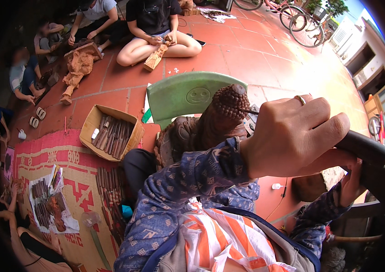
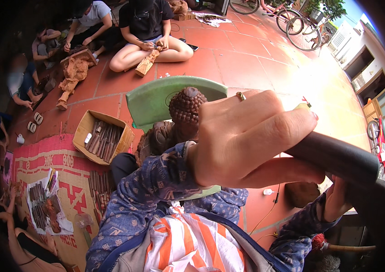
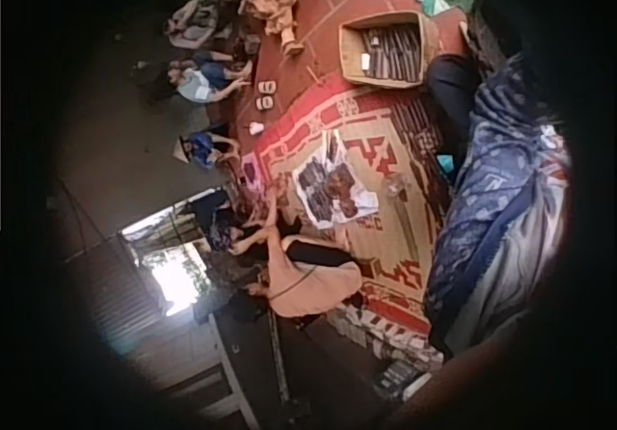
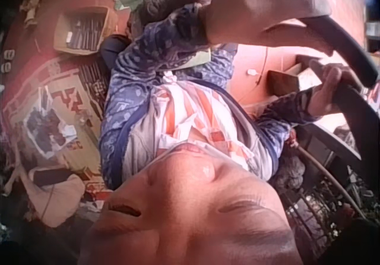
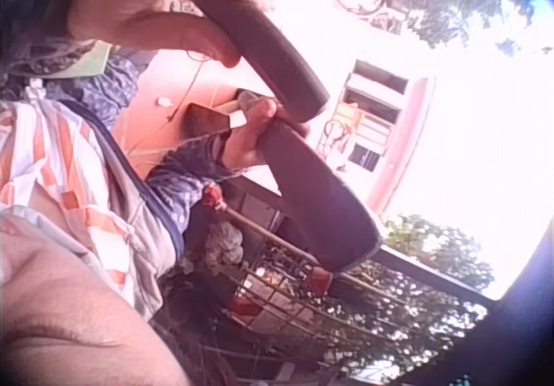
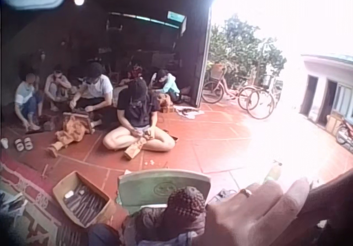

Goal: The person carves a dark wooden object, likely a Buddha head, using a chisel and mallet. They hold the object in their left hand and strike the chisel with the mallet to shape the surface details. The person occasionally rotates the object to access different areas for carving.

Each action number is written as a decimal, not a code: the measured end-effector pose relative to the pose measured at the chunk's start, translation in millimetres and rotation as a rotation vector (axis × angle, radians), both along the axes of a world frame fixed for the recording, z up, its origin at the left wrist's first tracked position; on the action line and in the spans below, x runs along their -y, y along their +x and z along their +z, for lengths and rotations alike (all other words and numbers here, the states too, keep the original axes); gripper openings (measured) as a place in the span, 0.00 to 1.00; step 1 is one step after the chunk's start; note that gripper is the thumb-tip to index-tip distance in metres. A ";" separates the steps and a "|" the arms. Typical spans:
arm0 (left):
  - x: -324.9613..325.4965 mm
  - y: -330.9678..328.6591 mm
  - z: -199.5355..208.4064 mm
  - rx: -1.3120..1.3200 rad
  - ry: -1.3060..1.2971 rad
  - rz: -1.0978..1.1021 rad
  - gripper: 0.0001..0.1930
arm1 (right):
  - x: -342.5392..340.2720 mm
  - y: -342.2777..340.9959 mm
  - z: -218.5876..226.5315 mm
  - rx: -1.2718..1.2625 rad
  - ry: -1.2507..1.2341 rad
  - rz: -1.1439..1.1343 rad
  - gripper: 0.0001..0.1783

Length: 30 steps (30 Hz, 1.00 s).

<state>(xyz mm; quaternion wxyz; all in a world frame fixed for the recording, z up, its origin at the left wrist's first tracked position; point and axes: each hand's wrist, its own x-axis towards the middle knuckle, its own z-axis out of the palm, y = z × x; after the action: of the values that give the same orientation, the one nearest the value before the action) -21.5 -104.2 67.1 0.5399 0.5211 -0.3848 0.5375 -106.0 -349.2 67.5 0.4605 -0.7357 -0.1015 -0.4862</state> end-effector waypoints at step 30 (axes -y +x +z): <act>6.8 -23.0 -0.3 -0.171 0.520 0.040 0.20 | -8.2 21.1 -14.3 -0.097 -0.049 0.240 0.06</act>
<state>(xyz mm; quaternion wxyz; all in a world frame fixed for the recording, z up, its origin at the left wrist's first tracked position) -44.5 -111.1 66.9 0.4077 0.6933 -0.4524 0.3854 -85.0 -340.9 53.2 0.5018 -0.7518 -0.1783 -0.3887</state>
